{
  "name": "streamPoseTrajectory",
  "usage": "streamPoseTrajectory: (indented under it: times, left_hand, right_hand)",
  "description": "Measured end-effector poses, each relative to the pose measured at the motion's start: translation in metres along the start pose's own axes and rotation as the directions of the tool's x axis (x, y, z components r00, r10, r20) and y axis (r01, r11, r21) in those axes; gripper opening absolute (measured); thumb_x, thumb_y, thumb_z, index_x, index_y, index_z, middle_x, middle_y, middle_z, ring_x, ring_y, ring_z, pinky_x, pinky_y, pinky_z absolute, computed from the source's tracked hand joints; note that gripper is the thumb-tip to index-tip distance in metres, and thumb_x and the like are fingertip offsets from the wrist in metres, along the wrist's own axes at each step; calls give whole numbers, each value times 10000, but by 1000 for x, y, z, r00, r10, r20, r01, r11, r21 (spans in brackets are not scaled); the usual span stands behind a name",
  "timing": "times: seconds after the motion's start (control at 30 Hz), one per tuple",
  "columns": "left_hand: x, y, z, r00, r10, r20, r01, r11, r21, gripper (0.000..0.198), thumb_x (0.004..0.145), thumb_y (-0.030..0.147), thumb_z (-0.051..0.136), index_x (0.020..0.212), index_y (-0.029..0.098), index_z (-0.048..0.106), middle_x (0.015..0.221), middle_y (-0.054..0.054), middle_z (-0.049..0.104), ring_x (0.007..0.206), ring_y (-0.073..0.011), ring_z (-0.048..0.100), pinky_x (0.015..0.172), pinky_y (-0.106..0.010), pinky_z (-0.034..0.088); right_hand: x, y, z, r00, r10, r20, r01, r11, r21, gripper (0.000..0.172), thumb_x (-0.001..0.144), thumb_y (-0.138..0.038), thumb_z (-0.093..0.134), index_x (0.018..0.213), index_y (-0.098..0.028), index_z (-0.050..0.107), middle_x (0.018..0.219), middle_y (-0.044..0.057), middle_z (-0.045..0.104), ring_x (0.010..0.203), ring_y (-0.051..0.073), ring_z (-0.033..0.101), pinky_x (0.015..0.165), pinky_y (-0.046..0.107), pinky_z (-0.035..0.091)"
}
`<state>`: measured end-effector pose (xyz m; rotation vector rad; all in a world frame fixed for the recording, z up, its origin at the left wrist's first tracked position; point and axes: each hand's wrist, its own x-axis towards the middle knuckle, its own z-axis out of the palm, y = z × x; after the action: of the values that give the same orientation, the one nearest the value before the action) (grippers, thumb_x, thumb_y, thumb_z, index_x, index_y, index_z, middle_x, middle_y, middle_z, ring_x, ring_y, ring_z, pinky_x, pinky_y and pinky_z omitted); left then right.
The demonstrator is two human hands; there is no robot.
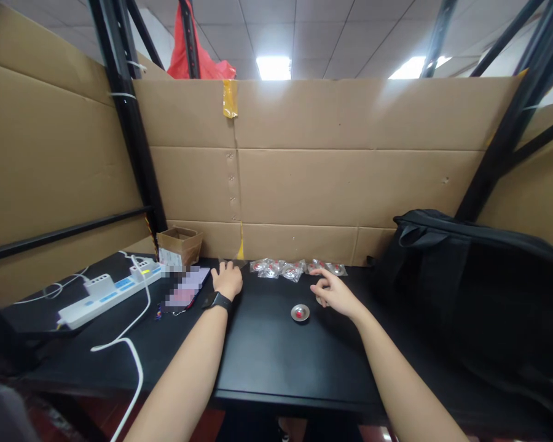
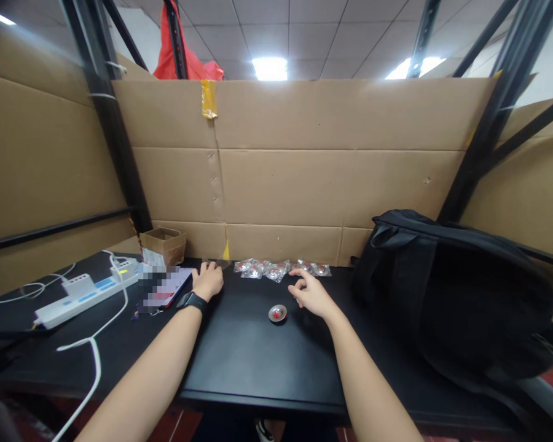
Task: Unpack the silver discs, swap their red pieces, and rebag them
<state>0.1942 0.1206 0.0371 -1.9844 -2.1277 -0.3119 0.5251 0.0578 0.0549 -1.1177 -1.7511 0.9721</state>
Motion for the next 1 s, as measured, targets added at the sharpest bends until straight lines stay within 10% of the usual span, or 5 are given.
streamPoseTrajectory:
  times: [0.3, 0.53, 0.77, 1.0]
  left_hand:
    - [-2, 6, -12, 998, -10, 56, 7, 999, 50, 439, 848, 90, 386, 1069, 212, 745, 1424, -133, 525, 1410, -384, 276, 1057, -659, 235]
    - [-10, 15, -16, 985, -3, -173, 6, 1000, 17, 389, 862, 101, 380, 1000, 136, 741, 1296, -192, 595, 1288, -360, 417, 973, -529, 354]
    - [-10, 27, -17, 989, -108, 99, 117, 989, -94, 383, 864, 216, 469, 1187, 81, 622, 1225, -226, 642, 1182, -355, 557, 950, -439, 407]
    - [-7, 26, -20, 988, -81, 131, 100, 984, -145, 378, 873, 191, 426, 1210, 96, 568, 1253, -216, 635, 1138, -302, 624, 1002, -445, 386]
  right_hand:
    - [2, 1, -1, 1000, -6, 28, 8, 997, -74, 399, 839, -421, 627, 1161, -198, 556, 666, -52, 575, 453, 102, 528, 471, 230, 415]
    - [1, -5, -1, 999, 13, 43, -8, 992, -125, 356, 842, -421, 617, 1085, -162, 623, 681, -22, 591, 474, 108, 539, 499, 244, 419]
    - [-1, -10, 0, 998, 32, 46, -25, 990, -142, 329, 847, -389, 601, 1081, -159, 625, 682, -26, 585, 480, 108, 540, 515, 248, 417]
    - [-1, -7, -1, 997, 27, 68, -15, 986, -168, 296, 860, -384, 596, 1059, -168, 638, 670, -26, 585, 488, 109, 540, 519, 243, 411]
